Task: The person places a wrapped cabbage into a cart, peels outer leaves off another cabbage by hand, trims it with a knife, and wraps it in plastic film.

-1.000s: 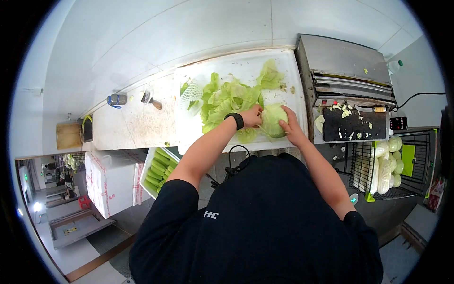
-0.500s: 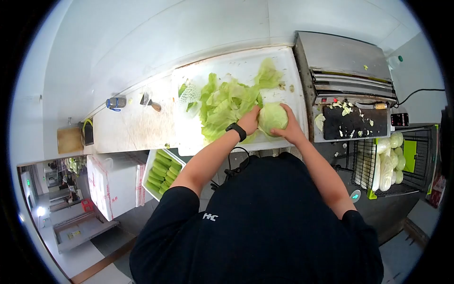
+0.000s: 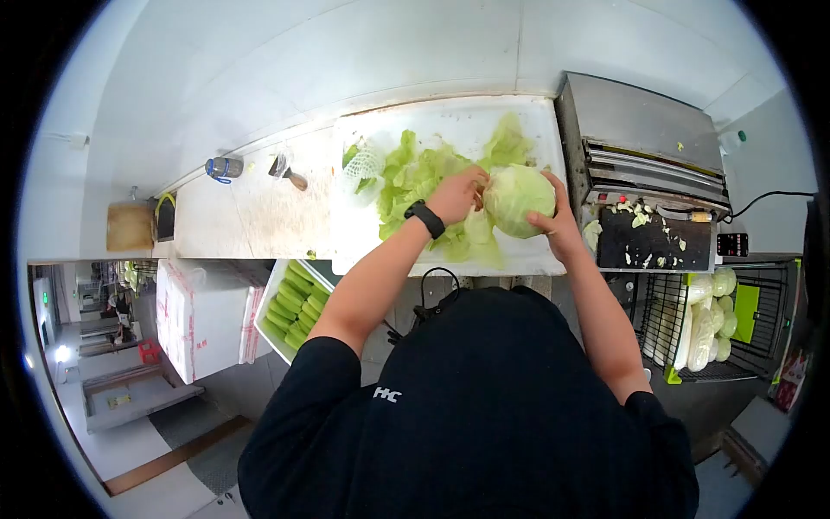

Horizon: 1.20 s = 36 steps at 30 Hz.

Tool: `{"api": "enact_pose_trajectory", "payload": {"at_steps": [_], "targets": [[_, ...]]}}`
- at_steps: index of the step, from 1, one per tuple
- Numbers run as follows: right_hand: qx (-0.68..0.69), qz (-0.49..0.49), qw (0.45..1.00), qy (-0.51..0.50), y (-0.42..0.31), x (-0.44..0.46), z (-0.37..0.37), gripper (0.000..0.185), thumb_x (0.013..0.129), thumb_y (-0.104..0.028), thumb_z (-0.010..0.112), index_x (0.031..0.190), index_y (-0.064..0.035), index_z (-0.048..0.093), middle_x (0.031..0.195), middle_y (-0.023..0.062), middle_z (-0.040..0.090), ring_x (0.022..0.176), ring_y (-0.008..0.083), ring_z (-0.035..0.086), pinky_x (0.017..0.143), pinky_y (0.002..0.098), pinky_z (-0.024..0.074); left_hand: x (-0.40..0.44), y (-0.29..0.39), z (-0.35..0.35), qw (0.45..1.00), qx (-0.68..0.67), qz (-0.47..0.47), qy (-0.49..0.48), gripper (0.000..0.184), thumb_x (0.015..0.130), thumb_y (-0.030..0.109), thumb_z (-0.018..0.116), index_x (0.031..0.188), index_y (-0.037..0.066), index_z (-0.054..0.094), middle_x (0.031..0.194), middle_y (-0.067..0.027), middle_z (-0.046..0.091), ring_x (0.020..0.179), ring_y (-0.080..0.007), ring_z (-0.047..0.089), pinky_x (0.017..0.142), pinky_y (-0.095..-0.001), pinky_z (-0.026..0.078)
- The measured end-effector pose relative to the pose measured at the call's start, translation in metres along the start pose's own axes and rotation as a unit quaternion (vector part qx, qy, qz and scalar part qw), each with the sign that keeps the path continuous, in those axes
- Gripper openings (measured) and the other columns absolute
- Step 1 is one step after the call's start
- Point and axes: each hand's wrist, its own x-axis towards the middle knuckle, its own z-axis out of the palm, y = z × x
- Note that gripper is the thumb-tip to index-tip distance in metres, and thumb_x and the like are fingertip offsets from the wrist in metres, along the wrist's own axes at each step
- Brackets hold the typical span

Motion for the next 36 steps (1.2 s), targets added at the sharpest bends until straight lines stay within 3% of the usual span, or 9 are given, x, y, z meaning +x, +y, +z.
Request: {"api": "enact_pose_trajectory", "payload": {"at_steps": [8,13,15,16,17,18,22,30,36], "targets": [[0.234,-0.004,0.972,-0.027,-0.017,-0.008,0.015,0.096,0.072,-0.032,0.081,0.151,-0.0231,0.028,0.147,0.0062,0.041,0.133,0.0291,0.046,0.099,0.0475,0.0499,0.009,0.034,-0.027,0.962,-0.27,-0.048,0.01,0.023,0.1,0.003,0.039,0.116,0.006,0.056,0.092,-0.0056,0.062,0.08,-0.0139,0.061,0.079,-0.0299,0.054],[0.258,-0.027,0.966,-0.004,-0.039,-0.011,0.031,0.093,0.075,-0.031,0.08,0.15,-0.0225,0.027,0.146,0.007,0.041,0.131,0.0281,0.047,0.098,0.0451,0.0515,0.002,0.065,-0.032,0.931,-0.362,-0.039,0.03,0.034,0.101,0.022,0.052,0.133,0.012,0.047,0.123,-0.0087,0.054,0.112,-0.0157,0.054,0.093,-0.0348,0.05],[0.165,-0.05,0.983,0.066,-0.049,-0.013,0.037,0.09,0.077,-0.027,0.079,0.15,-0.0223,0.027,0.144,0.0082,0.041,0.13,0.0273,0.047,0.096,0.0439,0.0519,-0.004,0.079,-0.027,0.947,-0.32,-0.038,0.023,0.059,0.094,0.034,0.062,0.142,0.01,0.038,0.139,-0.0124,0.043,0.129,-0.0225,0.044,0.105,-0.0388,0.043],[0.166,-0.051,0.983,0.066,-0.05,-0.013,0.039,0.09,0.077,-0.027,0.079,0.15,-0.0223,0.027,0.144,0.0082,0.041,0.13,0.0273,0.047,0.096,0.0439,0.0519,-0.006,0.082,-0.02,0.993,-0.065,0.092,0.037,0.069,0.09,0.034,0.068,0.144,0.007,0.035,0.141,-0.0143,0.042,0.132,-0.026,0.041,0.108,-0.0395,0.039],[0.145,-0.073,0.984,0.074,-0.05,-0.012,0.041,0.09,0.078,-0.026,0.079,0.15,-0.0222,0.026,0.144,0.0087,0.041,0.129,0.0273,0.048,0.095,0.0438,0.0527,-0.011,0.092,-0.011,0.956,0.196,0.214,0.049,0.08,0.085,0.035,0.074,0.146,0.005,0.032,0.143,-0.0162,0.041,0.135,-0.0294,0.039,0.112,-0.0402,0.035],[0.124,-0.096,0.984,0.08,-0.051,-0.011,0.043,0.089,0.079,-0.024,0.078,0.15,-0.0222,0.025,0.144,0.0093,0.041,0.128,0.0274,0.048,0.093,0.0436,0.0535,-0.02,0.102,0.001,0.958,0.212,0.188,0.045,0.092,0.076,0.031,0.081,0.147,0.002,0.03,0.147,-0.0199,0.036,0.14,-0.0332,0.033,0.116,-0.0414,0.03],[0.111,-0.116,0.983,0.084,-0.063,-0.008,0.046,0.088,0.08,-0.024,0.077,0.151,-0.0217,0.024,0.144,0.01,0.04,0.128,0.0284,0.048,0.092,0.0454,0.0542,-0.019,0.105,0.002,0.962,0.155,0.22,0.053,0.087,0.075,0.022,0.081,0.145,0.002,0.034,0.149,-0.0199,0.035,0.139,-0.0313,0.035,0.114,-0.0408,0.032],[0.209,-0.051,0.977,-0.002,-0.078,-0.01,0.042,0.081,0.086,-0.042,0.068,0.151,-0.0214,0.025,0.147,0.0104,0.039,0.131,0.0303,0.048,0.095,0.0508,0.053,-0.021,0.095,-0.024,0.979,-0.045,0.18,0.078,0.045,0.091,0.003,0.062,0.134,0.001,0.049,0.121,-0.0092,0.063,0.111,-0.019,0.061,0.095,-0.0327,0.05],[0.286,0.017,0.956,-0.068,-0.077,-0.014,0.034,0.075,0.092,-0.065,0.046,0.149,-0.017,0.036,0.147,0.012,0.047,0.127,0.0338,0.054,0.096,0.0563,0.0519,-0.021,0.09,-0.058,0.952,-0.22,0.076,0.198,0.051,0.092,0.008,0.065,0.138,0.002,0.044,0.129,-0.014,0.059,0.122,-0.0215,0.057,0.1,-0.0354,0.049]]}}
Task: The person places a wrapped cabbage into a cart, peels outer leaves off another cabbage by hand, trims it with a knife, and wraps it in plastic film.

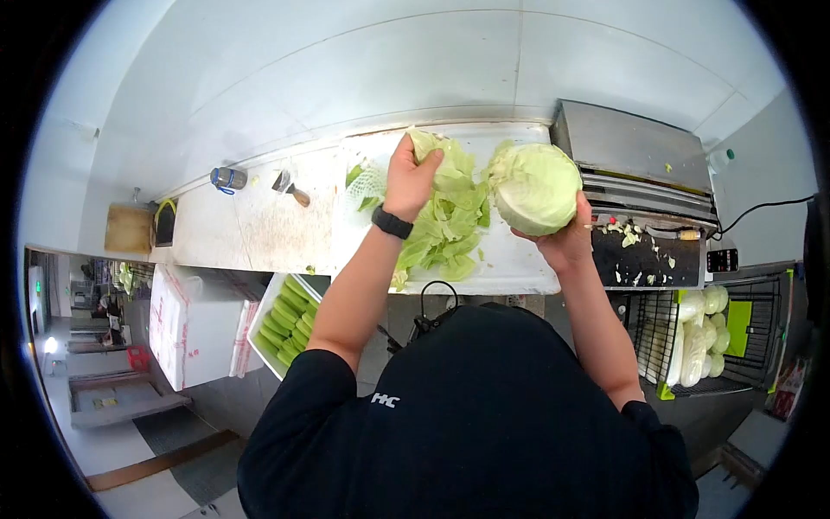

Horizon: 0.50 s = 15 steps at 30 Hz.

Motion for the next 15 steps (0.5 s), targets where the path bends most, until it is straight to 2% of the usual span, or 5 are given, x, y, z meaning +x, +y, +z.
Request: {"api": "enact_pose_trajectory", "payload": {"at_steps": [3,5,10,13,15], "targets": [[0.054,0.01,0.998,-0.019,-0.001,0.0,0.002,0.078,0.092,-0.071,0.04,0.149,-0.0174,0.037,0.147,0.0128,0.045,0.128,0.0351,0.053,0.098,0.0594,0.0503,0.009,-0.018,-0.022,0.901,0.423,0.087,-0.036,0.068,0.089,0.016,0.071,0.146,0.004,0.035,0.139,-0.0197,0.05,0.133,-0.0266,0.047,0.106,-0.0408,0.044],[0.059,0.01,0.998,-0.016,-0.002,-0.001,0.009,0.08,0.092,-0.073,0.037,0.15,-0.0177,0.036,0.148,0.0134,0.045,0.127,0.0355,0.054,0.099,0.06,0.0491,-0.001,-0.016,-0.014,0.862,0.496,0.071,-0.074,0.082,0.086,0.023,0.075,0.152,0.007,0.027,0.149,-0.0229,0.037,0.141,-0.0297,0.037,0.111,-0.0435,0.037],[0.024,-0.001,1.0,0.019,-0.014,-0.015,0.046,0.079,0.096,-0.073,0.026,0.15,-0.0154,0.031,0.148,0.0131,0.045,0.124,0.034,0.056,0.093,0.0505,0.0542,-0.05,0.002,0.055,0.985,0.028,0.076,-0.156,0.097,0.081,0.032,0.08,0.152,0.004,0.021,0.149,-0.0143,0.039,0.139,-0.0278,0.038,0.113,-0.0401,0.035],[-0.317,0.0,0.943,0.102,-0.032,-0.012,0.037,0.075,0.098,-0.07,0.021,0.142,-0.0101,0.033,0.146,0.0181,0.046,0.118,0.033,0.059,0.092,0.0467,0.0528,-0.042,-0.009,0.05,0.978,-0.131,0.062,-0.152,0.101,0.081,0.035,0.081,0.155,0.011,0.017,0.151,-0.0105,0.036,0.14,-0.0245,0.037,0.111,-0.0408,0.039],[-0.205,-0.002,0.969,0.136,-0.035,-0.001,0.033,0.074,0.1,-0.068,0.019,0.146,-0.0116,0.034,0.144,0.0152,0.049,0.118,0.0308,0.06,0.092,0.0453,0.0524,-0.042,-0.008,0.045,0.967,-0.193,0.025,-0.167,0.101,0.081,0.037,0.082,0.155,0.011,0.018,0.151,-0.0102,0.037,0.139,-0.0239,0.039,0.11,-0.0392,0.039]]}}
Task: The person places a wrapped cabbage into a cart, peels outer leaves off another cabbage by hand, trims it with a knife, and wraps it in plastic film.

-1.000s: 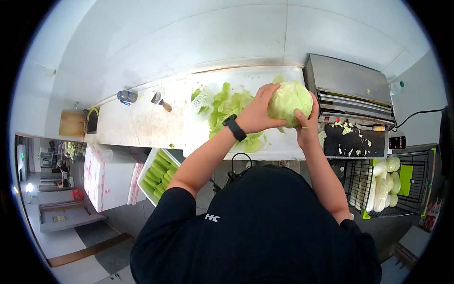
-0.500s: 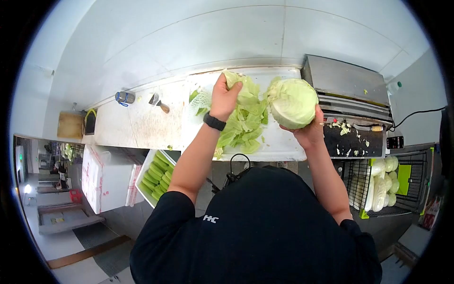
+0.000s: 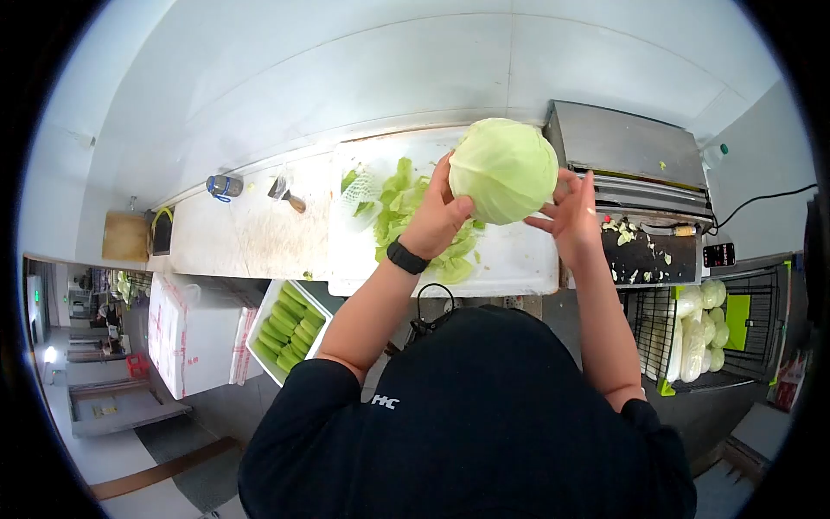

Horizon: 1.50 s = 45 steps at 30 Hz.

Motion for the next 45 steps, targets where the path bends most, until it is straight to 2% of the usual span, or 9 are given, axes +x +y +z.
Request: {"api": "enact_pose_trajectory", "payload": {"at_steps": [6,9,19,26,28,30,32,37,45], "targets": [[0.17,0.05,0.975,-0.131,0.015,0.0,0.014,0.074,0.1,-0.066,0.019,0.152,-0.0151,0.034,0.151,0.0107,0.042,0.134,0.0337,0.048,0.102,0.0557,0.0465,0.006,0.021,-0.002,0.933,0.359,-0.009,-0.005,0.091,0.082,0.031,0.079,0.151,0.006,0.025,0.151,-0.0143,0.037,0.138,-0.0273,0.041,0.111,-0.0417,0.037],[0.176,0.03,0.977,-0.115,0.024,0.0,0.012,0.069,0.1,-0.063,0.029,0.15,-0.0148,0.035,0.146,0.0112,0.047,0.13,0.0317,0.052,0.099,0.0546,0.05,-0.005,0.043,0.031,0.756,0.621,0.206,0.019,0.077,0.075,0.015,0.078,0.142,0.003,0.043,0.144,-0.0194,0.046,0.134,-0.0356,0.045,0.11,-0.0423,0.039],[0.108,-0.062,0.991,-0.041,0.027,-0.006,0.02,0.066,0.099,-0.059,0.042,0.146,-0.0128,0.039,0.142,0.0112,0.051,0.126,0.0274,0.056,0.099,0.0493,0.0514,-0.007,0.03,0.043,0.789,0.572,0.222,0.028,0.054,0.072,0.009,0.08,0.12,0.003,0.058,0.125,-0.014,0.057,0.115,-0.0342,0.055,0.097,-0.0413,0.047],[0.152,-0.047,0.986,-0.039,0.037,-0.001,0.011,0.061,0.1,-0.056,0.045,0.143,-0.0153,0.032,0.14,0.0113,0.048,0.125,0.0298,0.055,0.095,0.049,0.0537,-0.003,0.034,0.039,0.759,0.606,0.238,0.014,0.076,0.067,0.013,0.087,0.132,0.005,0.049,0.131,-0.0133,0.05,0.124,-0.0297,0.051,0.095,-0.0387,0.049],[0.23,-0.115,0.965,-0.05,0.035,-0.002,0.011,0.063,0.101,-0.062,0.033,0.143,-0.0163,0.029,0.143,0.0112,0.045,0.128,0.03,0.053,0.1,0.0475,0.0503,-0.002,0.035,0.046,0.866,0.47,0.17,-0.008,0.09,0.068,0.018,0.088,0.142,0.006,0.038,0.139,-0.0119,0.043,0.131,-0.0281,0.044,0.102,-0.0396,0.046],[0.218,-0.107,0.97,-0.019,0.03,-0.007,0.012,0.066,0.101,-0.063,0.025,0.145,-0.0139,0.034,0.144,0.0124,0.047,0.13,0.0289,0.052,0.104,0.0441,0.047,-0.002,0.028,0.036,0.883,0.451,0.125,-0.032,0.092,0.069,0.019,0.087,0.144,0.007,0.035,0.141,-0.011,0.041,0.132,-0.0277,0.043,0.105,-0.0402,0.044],[0.304,0.035,0.935,-0.178,0.027,-0.004,0.002,0.068,0.102,-0.061,0.027,0.145,-0.0101,0.039,0.143,0.0121,0.05,0.129,0.0272,0.052,0.105,0.0427,0.0463,-0.002,0.023,0.032,0.897,0.43,0.079,-0.058,0.095,0.071,0.02,0.087,0.147,0.008,0.031,0.143,-0.0102,0.039,0.134,-0.0273,0.042,0.108,-0.0408,0.042],[0.216,0.021,0.973,-0.08,0.044,-0.001,0.003,0.07,0.101,-0.061,0.034,0.148,-0.0096,0.039,0.147,0.0107,0.048,0.132,0.0263,0.05,0.108,0.0443,0.0427,0.003,0.046,0.053,0.8,0.569,0.169,-0.083,0.08,0.073,0.022,0.083,0.141,0.006,0.045,0.139,-0.0145,0.045,0.13,-0.0315,0.046,0.105,-0.041,0.043],[0.308,0.053,0.922,-0.229,0.072,0.001,-0.017,0.084,0.09,-0.069,0.049,0.151,-0.0122,0.034,0.149,0.0119,0.044,0.134,0.0301,0.048,0.11,0.0465,0.042,0.012,0.037,0.038,0.848,0.512,0.072,-0.116,0.062,0.076,0.021,0.079,0.131,0.006,0.055,0.134,-0.0145,0.051,0.126,-0.0317,0.049,0.107,-0.0407,0.04]]}}
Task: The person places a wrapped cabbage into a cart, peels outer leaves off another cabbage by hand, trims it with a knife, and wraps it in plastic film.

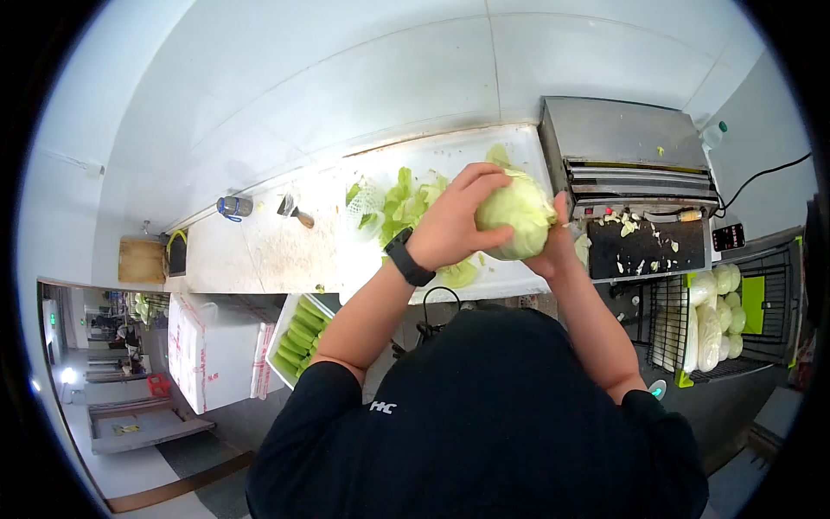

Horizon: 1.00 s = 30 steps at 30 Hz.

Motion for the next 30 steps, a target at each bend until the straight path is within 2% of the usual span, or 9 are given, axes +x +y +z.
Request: {"api": "enact_pose_trajectory", "payload": {"at_steps": [3,8,14,16,20,22,25,28,30], "targets": [[-0.025,0.036,0.998,0.035,0.002,0.0,-0.002,0.089,0.085,-0.071,0.056,0.15,-0.0136,0.036,0.148,0.0118,0.046,0.132,0.0292,0.05,0.107,0.0478,0.0446,-0.003,-0.012,-0.006,1.0,-0.027,-0.001,0.0,0.057,0.077,0.019,0.079,0.128,0.007,0.057,0.135,-0.0134,0.052,0.126,-0.0299,0.05,0.107,-0.0406,0.04],[-0.089,-0.015,0.995,0.046,0.004,0.0,0.0,0.085,0.083,-0.061,0.065,0.146,-0.0098,0.04,0.141,0.0102,0.052,0.126,0.0256,0.055,0.105,0.0438,0.0471,-0.008,-0.003,-0.007,0.999,-0.049,0.021,0.006,0.043,0.076,0.011,0.08,0.114,0.008,0.06,0.135,-0.0111,0.054,0.127,-0.0276,0.05,0.107,-0.0403,0.04],[-0.101,-0.037,0.994,0.022,0.002,0.0,0.006,0.088,0.081,-0.062,0.066,0.146,-0.0089,0.039,0.142,0.0112,0.052,0.127,0.0261,0.054,0.105,0.043,0.0466,-0.012,0.001,-0.017,0.998,0.011,0.055,0.019,0.036,0.076,0.004,0.078,0.105,0.008,0.056,0.124,-0.0106,0.06,0.116,-0.0266,0.057,0.098,-0.0379,0.045],[-0.091,-0.039,0.995,0.017,0.001,-0.001,0.009,0.089,0.081,-0.062,0.067,0.146,-0.0088,0.039,0.142,0.0114,0.051,0.128,0.0262,0.053,0.105,0.0429,0.046,-0.012,0.002,-0.019,0.991,0.066,0.108,0.034,0.035,0.077,0.004,0.077,0.106,0.008,0.059,0.113,-0.0094,0.061,0.104,-0.0254,0.059,0.091,-0.0367,0.047],[-0.147,-0.056,0.987,0.035,-0.002,-0.003,0.008,0.089,0.081,-0.06,0.067,0.147,-0.0093,0.037,0.144,0.0106,0.05,0.131,0.0258,0.05,0.108,0.0426,0.0432,-0.008,0.034,-0.02,0.998,0.059,0.01,0.032,0.028,0.078,0.004,0.076,0.102,0.006,0.063,0.102,-0.0082,0.058,0.096,-0.0249,0.058,0.087,-0.0358,0.047],[-0.163,-0.062,0.984,0.037,-0.002,-0.003,0.007,0.088,0.082,-0.059,0.067,0.148,-0.0094,0.037,0.145,0.0104,0.049,0.132,0.0256,0.049,0.109,0.0425,0.0425,-0.006,0.026,-0.021,0.988,0.131,0.078,0.009,0.026,0.077,0.004,0.075,0.101,0.005,0.065,0.096,-0.0076,0.054,0.091,-0.0249,0.056,0.084,-0.0351,0.047],[-0.129,-0.061,0.988,0.067,-0.001,-0.004,0.007,0.085,0.084,-0.057,0.067,0.148,-0.0094,0.036,0.145,0.0104,0.048,0.132,0.0255,0.05,0.109,0.0423,0.0424,-0.007,0.015,-0.02,0.986,0.113,0.11,0.044,0.023,0.076,0.002,0.074,0.097,0.005,0.064,0.098,-0.0087,0.057,0.093,-0.0261,0.057,0.082,-0.0356,0.048],[-0.152,-0.06,0.984,0.073,-0.001,-0.006,0.01,0.093,0.082,-0.064,0.066,0.149,-0.0074,0.036,0.147,0.0097,0.046,0.135,0.0243,0.046,0.112,0.0413,0.0378,-0.009,0.01,-0.015,0.979,0.113,0.155,0.063,0.021,0.076,0.0,0.072,0.093,0.005,0.063,0.101,-0.0099,0.06,0.095,-0.0278,0.059,0.081,-0.0366,0.049],[-0.124,-0.083,0.985,0.081,-0.001,-0.006,0.015,0.081,0.086,-0.052,0.065,0.148,-0.0088,0.035,0.144,0.0109,0.048,0.132,0.0246,0.049,0.108,0.041,0.0429,-0.014,0.002,-0.01,0.972,0.137,0.176,0.068,0.019,0.076,0.001,0.072,0.092,0.006,0.063,0.101,-0.0088,0.06,0.093,-0.0284,0.059,0.077,-0.037,0.049]]}}
